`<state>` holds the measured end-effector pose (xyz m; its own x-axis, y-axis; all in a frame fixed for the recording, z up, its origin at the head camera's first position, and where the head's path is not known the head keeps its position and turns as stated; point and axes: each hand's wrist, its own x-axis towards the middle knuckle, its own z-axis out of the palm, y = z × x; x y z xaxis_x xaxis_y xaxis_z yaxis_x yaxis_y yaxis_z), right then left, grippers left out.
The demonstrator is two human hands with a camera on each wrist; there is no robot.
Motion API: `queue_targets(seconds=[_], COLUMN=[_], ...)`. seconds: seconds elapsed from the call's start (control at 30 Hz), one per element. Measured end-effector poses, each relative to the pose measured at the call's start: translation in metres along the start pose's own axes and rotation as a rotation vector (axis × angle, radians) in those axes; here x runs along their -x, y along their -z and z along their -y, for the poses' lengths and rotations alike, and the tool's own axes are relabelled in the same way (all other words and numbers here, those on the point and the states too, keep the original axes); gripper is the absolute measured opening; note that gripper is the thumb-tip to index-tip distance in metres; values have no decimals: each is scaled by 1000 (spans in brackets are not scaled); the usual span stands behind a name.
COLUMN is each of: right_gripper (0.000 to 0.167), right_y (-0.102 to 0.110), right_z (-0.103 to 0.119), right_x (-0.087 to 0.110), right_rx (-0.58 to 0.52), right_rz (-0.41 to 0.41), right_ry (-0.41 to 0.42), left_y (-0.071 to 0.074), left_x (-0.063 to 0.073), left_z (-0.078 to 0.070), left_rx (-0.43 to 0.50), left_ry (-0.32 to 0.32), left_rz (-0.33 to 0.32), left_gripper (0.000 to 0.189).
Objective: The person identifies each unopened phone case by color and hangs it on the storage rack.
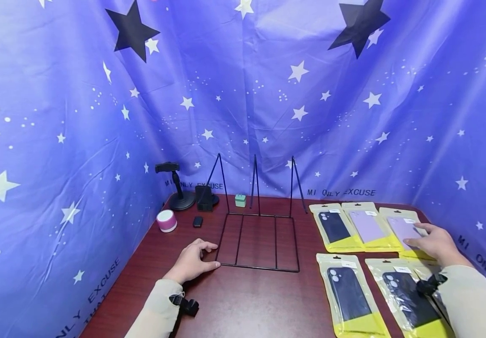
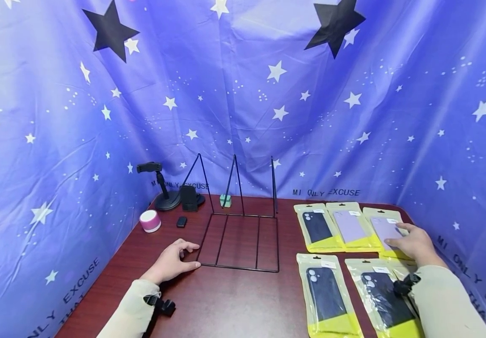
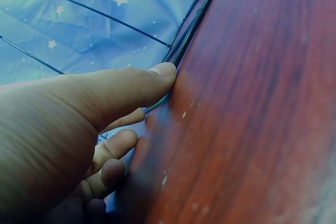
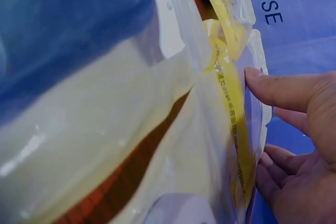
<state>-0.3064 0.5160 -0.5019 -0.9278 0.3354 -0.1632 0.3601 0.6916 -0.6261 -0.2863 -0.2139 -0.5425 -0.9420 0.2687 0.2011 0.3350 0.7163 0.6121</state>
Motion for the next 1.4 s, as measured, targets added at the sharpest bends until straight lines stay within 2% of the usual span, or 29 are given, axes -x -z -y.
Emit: queue_targets(seconds=[0.17,0.37,0.57,0.7,0.8,1.07,1.4], right_gripper=[98,102,104,103,100,95,88], right_y=[2,3,4,4,3,3,2], right_z=[-6,-7,-7,-7,-8,-11,-5], right_x=[-4,-5,-3,-1,-1,-3,-2], right_rx=[-33,-18,-9,-15,-5,28,-80], right_rz=[13,4,2,-33,-59,-67,-88], right_ry=[-19,-41,-3,20,45,83,63], left_y=[0,-1,-1,0,0,-1,0], left_x=[0,0,1,1,1,0,2], left_z=[0,-3,-4,-4,-3,-1,-2], left_rx=[4,-5,-10,-13,-15,-7,0], left_ry=[-3,-10,-11,-13,-15,-17,-2], left_rz=[-5,-12,-16,-19,-19,-16,-7], left_gripper=[51,52,53,53,54,48,45])
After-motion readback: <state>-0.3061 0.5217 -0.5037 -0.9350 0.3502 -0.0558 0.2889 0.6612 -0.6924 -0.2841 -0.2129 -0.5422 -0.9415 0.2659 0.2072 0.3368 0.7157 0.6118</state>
